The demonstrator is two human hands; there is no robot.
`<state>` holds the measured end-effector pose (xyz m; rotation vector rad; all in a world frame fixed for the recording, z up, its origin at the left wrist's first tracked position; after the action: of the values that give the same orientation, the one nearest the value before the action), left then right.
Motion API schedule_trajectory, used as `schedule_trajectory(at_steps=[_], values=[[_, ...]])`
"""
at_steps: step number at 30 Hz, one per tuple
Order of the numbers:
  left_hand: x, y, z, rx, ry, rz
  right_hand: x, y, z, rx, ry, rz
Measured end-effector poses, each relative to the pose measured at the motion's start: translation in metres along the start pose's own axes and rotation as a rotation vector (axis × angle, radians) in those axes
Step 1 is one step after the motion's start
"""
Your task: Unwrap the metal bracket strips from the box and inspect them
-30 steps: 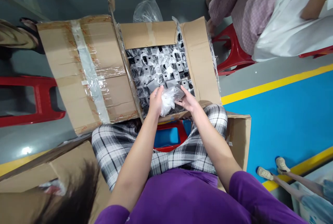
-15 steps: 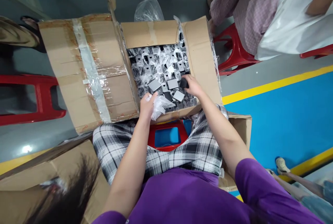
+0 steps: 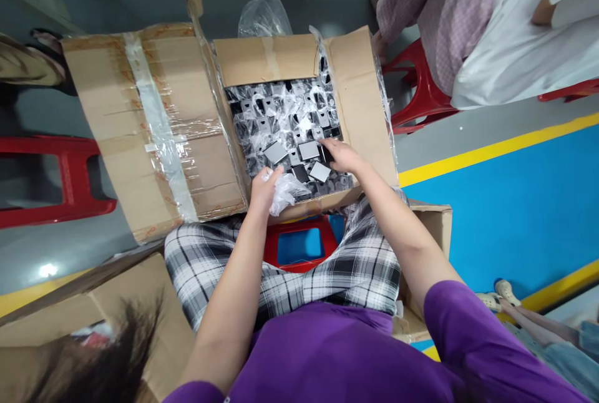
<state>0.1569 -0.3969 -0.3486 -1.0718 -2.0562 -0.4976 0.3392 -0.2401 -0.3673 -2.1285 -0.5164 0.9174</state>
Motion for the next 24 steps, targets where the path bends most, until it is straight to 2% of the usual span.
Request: schedule_trajectory(at_steps=[5,7,9,11,13,16,20,24], values=[[0.000,0.001,0.000,-0.007,-0.015,-0.003,0.004,0.008,0.001,-0.020,-0.053,0.044],[0.000,0.002,0.000,-0.010,-0.013,-0.005,0.011,0.004,-0.003,0.046,-0.049,0.101],[0.001,0.002,0.000,-0.012,-0.010,-0.008,0.028,-0.007,-0.011,0.185,0.033,0.150],[0.002,0.003,0.001,-0.016,-0.008,-0.009,0.051,-0.013,-0.021,0.276,0.185,0.158],[0.002,0.005,0.002,-0.025,-0.009,-0.006,0.069,-0.009,-0.027,0.249,0.313,0.147],[0.002,0.008,0.003,-0.044,-0.015,0.015,0.079,0.003,-0.028,0.187,0.402,0.162],[-0.001,0.007,0.004,-0.047,-0.015,0.061,0.081,-0.001,-0.032,0.356,0.479,0.212],[0.000,0.004,0.005,-0.047,0.008,0.127,0.087,-0.018,-0.048,0.565,0.516,0.368]])
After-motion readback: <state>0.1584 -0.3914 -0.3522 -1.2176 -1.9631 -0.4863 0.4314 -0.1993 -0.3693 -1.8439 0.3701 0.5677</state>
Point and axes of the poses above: each hand's wrist, its own z-axis towards the middle knuckle, its own y-axis out of the palm, x = y × z, the point moved 8 cm from there along z, towards the middle knuckle, and after that the axes turned 4 degrees about -x, right-handed, at the moved point
